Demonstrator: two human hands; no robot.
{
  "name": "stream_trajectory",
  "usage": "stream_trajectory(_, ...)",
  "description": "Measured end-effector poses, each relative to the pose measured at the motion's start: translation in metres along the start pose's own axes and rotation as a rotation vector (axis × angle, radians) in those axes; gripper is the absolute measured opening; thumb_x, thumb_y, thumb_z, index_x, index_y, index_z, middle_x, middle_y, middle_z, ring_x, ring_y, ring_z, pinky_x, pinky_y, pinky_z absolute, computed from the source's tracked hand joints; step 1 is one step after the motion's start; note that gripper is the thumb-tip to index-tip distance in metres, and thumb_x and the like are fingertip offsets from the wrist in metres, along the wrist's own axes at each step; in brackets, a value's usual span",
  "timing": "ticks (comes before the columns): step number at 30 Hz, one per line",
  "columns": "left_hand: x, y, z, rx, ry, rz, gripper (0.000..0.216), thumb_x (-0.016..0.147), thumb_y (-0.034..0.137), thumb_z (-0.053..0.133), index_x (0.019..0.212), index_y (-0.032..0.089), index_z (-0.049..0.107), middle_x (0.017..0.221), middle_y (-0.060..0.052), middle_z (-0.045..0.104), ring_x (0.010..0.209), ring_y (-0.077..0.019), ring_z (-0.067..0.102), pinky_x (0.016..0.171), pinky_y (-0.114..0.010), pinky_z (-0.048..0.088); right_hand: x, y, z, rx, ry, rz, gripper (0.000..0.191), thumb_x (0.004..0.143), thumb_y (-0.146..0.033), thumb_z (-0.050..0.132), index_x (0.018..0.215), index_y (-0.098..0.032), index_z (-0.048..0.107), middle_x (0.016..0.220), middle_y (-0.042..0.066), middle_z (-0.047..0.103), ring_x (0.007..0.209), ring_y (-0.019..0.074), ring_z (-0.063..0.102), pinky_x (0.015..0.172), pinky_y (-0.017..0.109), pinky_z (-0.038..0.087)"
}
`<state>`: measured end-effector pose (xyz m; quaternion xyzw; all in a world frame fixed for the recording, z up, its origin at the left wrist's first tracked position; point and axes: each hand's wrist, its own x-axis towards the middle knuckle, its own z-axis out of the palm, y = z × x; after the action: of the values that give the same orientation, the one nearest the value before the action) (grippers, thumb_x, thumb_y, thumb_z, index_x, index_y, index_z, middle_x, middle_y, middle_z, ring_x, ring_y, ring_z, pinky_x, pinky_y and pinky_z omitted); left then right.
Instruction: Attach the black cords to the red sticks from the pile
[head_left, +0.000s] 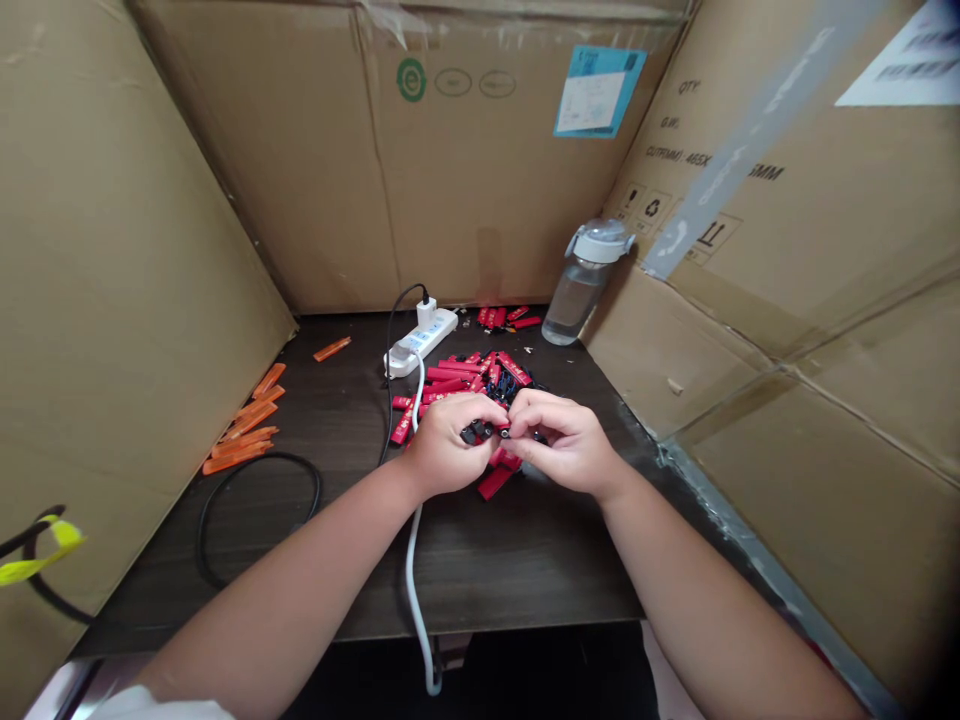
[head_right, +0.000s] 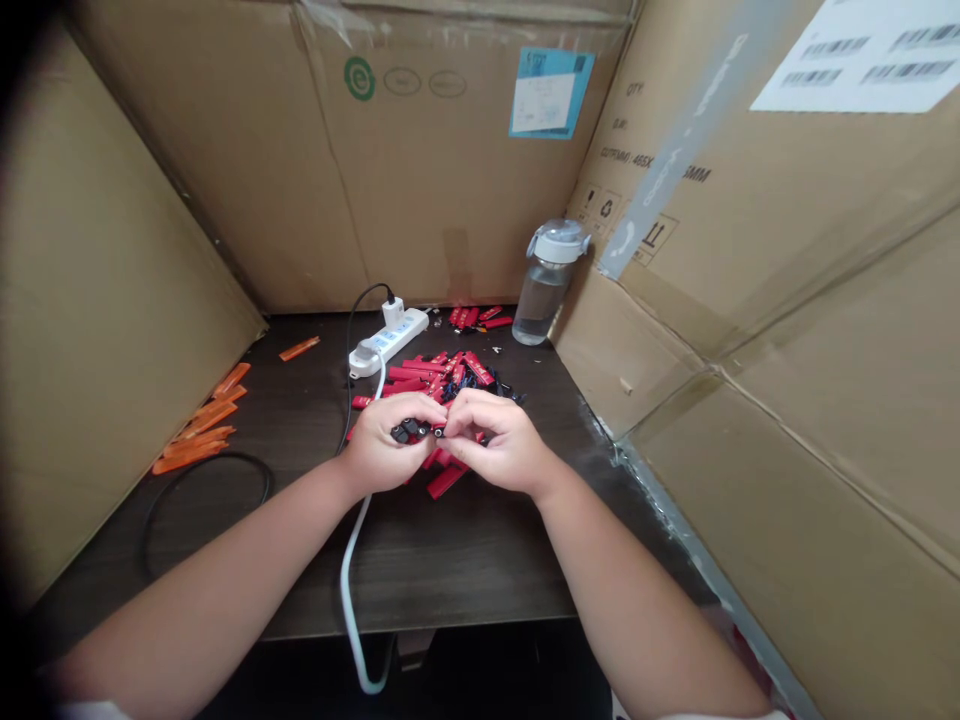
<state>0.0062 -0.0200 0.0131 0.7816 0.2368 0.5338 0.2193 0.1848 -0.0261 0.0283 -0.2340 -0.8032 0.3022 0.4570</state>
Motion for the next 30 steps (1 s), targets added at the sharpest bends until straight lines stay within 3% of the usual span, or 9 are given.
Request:
stream_trajectory(6, -0.002, -0.005, -0.004, 0.103, -0.087, 0.078, 0.025, 0.066, 0.000, 0.057, 0.080, 0.018, 0.066, 0.081, -0.005, 0.072, 0.076, -0.0166, 0.067, 0.071, -0.028, 0.053, 0.002, -0.002, -0.005, 0.036, -0.083, 0.000, 0.012, 0.078, -0.011, 0.067, 0.068, -0.016, 0.062, 0.070, 0.001, 0.056, 0.065, 0.0118, 0.054, 0.062, 0.027, 0.044)
stream_trajectory(10, -0.002, -0.011, -0.007, 0.230, -0.123, 0.088, 0.026, 0.065, 0.002, 0.057, 0.083, 0.019, 0.066, 0.085, -0.004, 0.072, 0.079, -0.0177, 0.067, 0.074, -0.030, 0.053, 0.002, 0.000, -0.009, 0.091, -0.088, 0.076, 0.012, 0.078, -0.015, 0.069, 0.067, -0.016, 0.063, 0.068, 0.001, 0.056, 0.064, 0.0114, 0.053, 0.060, 0.026, 0.045)
stream_trajectory(13, -0.002, -0.017, -0.010, 0.351, -0.086, 0.026, 0.025, 0.067, 0.002, 0.057, 0.082, 0.019, 0.066, 0.089, -0.005, 0.072, 0.083, -0.0183, 0.067, 0.078, -0.031, 0.053, 0.002, 0.006, -0.009, 0.199, 0.049, 0.168, 0.015, 0.074, -0.020, 0.073, 0.065, -0.016, 0.062, 0.074, 0.001, 0.055, 0.066, 0.0114, 0.054, 0.058, 0.026, 0.047)
stream_trajectory(16, 0.000, -0.022, -0.011, 0.421, 0.000, -0.093, 0.020, 0.070, 0.005, 0.058, 0.081, 0.019, 0.066, 0.091, -0.005, 0.071, 0.086, -0.0180, 0.067, 0.079, -0.030, 0.053, 0.006, 0.020, -0.006, 0.349, 0.302, 0.297, 0.021, 0.071, -0.028, 0.076, 0.067, -0.017, 0.059, 0.082, 0.002, 0.060, 0.062, 0.0104, 0.058, 0.054, 0.025, 0.051)
stream_trajectory(19, 0.004, -0.028, -0.010, 0.485, 0.049, -0.251, 0.013, 0.071, 0.011, 0.062, 0.081, 0.019, 0.067, 0.086, -0.005, 0.071, 0.081, -0.0186, 0.067, 0.078, -0.031, 0.054, 0.011, 0.039, 0.001, 0.326, 0.539, 0.501, 0.027, 0.068, -0.037, 0.076, 0.075, -0.017, 0.059, 0.065, -0.001, 0.061, 0.053, 0.0109, 0.059, 0.050, 0.025, 0.054)
stream_trajectory(23, 0.009, -0.038, -0.009, 0.586, -0.019, -0.393, 0.018, 0.073, 0.017, 0.066, 0.090, 0.019, 0.069, 0.093, -0.007, 0.072, 0.086, -0.0228, 0.068, 0.081, -0.037, 0.054, 0.016, 0.060, 0.007, 0.182, 0.590, 0.633, 0.033, 0.063, -0.041, 0.078, 0.073, -0.015, 0.061, 0.059, 0.001, 0.064, 0.053, 0.0145, 0.064, 0.051, 0.026, 0.056)
stream_trajectory(30, 0.005, -0.041, -0.011, 0.529, -0.057, -0.285, 0.024, 0.076, 0.019, 0.068, 0.099, 0.020, 0.067, 0.110, -0.007, 0.066, 0.100, -0.0212, 0.064, 0.091, -0.036, 0.051, 0.015, 0.058, 0.000, 0.097, 0.626, 0.607, 0.035, 0.067, -0.046, 0.074, 0.077, -0.014, 0.064, 0.066, 0.005, 0.068, 0.063, 0.0177, 0.069, 0.067, 0.032, 0.060)
